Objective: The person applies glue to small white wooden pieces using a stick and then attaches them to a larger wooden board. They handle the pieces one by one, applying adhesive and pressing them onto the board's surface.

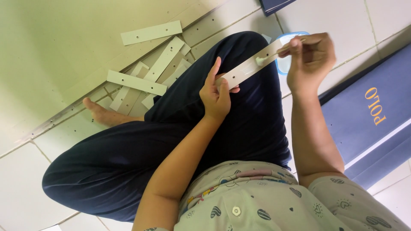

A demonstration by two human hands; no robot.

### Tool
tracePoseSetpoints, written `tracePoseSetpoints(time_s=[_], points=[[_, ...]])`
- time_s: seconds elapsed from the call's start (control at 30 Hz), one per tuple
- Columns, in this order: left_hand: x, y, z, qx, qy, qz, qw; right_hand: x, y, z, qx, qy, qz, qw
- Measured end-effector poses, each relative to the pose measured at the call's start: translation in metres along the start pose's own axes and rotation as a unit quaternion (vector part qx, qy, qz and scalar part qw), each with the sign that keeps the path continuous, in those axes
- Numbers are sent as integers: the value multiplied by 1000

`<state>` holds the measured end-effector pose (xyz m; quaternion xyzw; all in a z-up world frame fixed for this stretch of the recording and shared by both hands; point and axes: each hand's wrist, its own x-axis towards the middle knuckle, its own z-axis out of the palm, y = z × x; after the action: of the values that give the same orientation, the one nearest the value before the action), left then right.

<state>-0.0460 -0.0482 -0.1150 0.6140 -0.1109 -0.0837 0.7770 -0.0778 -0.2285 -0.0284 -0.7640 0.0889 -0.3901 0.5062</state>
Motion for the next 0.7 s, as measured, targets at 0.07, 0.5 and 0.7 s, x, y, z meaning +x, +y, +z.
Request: tracePoseSetpoints(time_s=[0.07,0.5,0.7], points=[[0,0,-1,-2,0,-8,1000,-10,3,7,41,-12,42,998],[1,-1,-2,19,-6,3,1000,-9,-11,1,-101,-18,-60,993],[4,-26,-1,-48,26,66,996,-24,-11,24,-20,-39,-63,997]])
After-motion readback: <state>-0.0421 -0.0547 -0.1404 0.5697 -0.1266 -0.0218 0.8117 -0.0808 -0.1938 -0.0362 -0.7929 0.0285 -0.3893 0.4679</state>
